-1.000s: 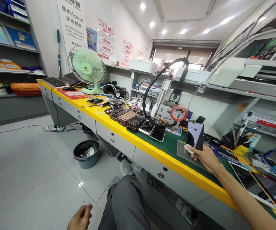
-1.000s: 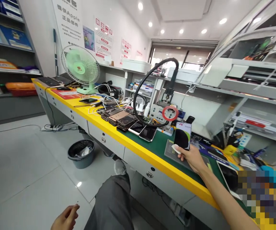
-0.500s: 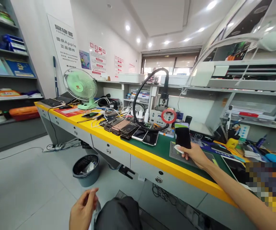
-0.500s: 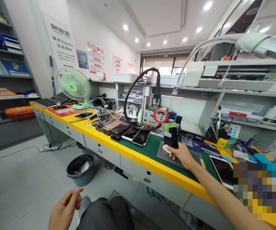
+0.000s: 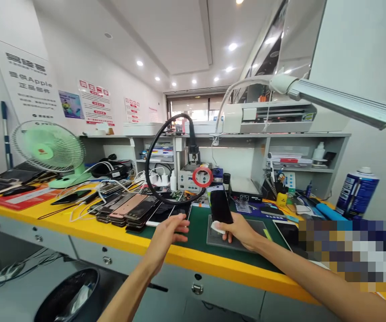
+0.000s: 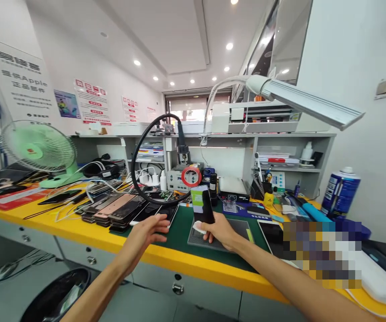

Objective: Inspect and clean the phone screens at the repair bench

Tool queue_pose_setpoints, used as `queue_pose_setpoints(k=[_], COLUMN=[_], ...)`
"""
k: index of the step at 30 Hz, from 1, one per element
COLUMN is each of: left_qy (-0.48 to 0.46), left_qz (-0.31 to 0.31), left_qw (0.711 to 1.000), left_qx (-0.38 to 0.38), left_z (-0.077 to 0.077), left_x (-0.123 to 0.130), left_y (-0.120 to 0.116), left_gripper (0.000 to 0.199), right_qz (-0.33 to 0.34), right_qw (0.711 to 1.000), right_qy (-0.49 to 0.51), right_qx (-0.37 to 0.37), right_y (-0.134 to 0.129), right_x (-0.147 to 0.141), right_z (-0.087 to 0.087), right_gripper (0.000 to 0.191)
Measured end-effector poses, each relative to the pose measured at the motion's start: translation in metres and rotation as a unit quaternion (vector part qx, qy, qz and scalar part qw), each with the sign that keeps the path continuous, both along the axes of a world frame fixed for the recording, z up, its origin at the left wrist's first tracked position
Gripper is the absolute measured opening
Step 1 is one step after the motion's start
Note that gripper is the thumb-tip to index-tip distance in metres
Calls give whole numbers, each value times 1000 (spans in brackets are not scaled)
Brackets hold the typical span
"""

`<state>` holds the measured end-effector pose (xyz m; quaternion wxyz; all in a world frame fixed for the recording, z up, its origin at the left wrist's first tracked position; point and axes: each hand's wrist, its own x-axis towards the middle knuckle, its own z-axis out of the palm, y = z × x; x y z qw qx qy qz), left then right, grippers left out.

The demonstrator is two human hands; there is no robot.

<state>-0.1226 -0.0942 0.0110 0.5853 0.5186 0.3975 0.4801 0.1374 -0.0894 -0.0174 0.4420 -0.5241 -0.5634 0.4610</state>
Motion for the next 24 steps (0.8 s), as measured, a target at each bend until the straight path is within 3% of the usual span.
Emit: queue_pose_setpoints(k=[3, 6, 10, 15, 24], left_qy=[-56, -127, -189, -191, -155], left_qz=[-57, -177, -304, -321, -282], left_qw=[996, 972, 924, 914, 932], left_qx=[-47, -86, -133, -159, -166], left_z=[12, 16, 18, 16, 14], left_x=[44, 86, 134, 161, 154], left_y=[45, 82, 104, 112, 120], left_gripper=[69, 79, 78, 76, 72], right_qz=[8, 19, 32, 21, 105], right_qw=[1000, 998, 995, 994, 993], right_qy=[19, 54, 92, 106, 15], right_qx=[0, -7, -25, -32, -52], right_y=[1, 3, 5, 12, 20], right_x=[1, 3, 8, 13, 24], right_z=[1, 0, 0, -2, -3], right_gripper=[56, 56, 51, 45, 39])
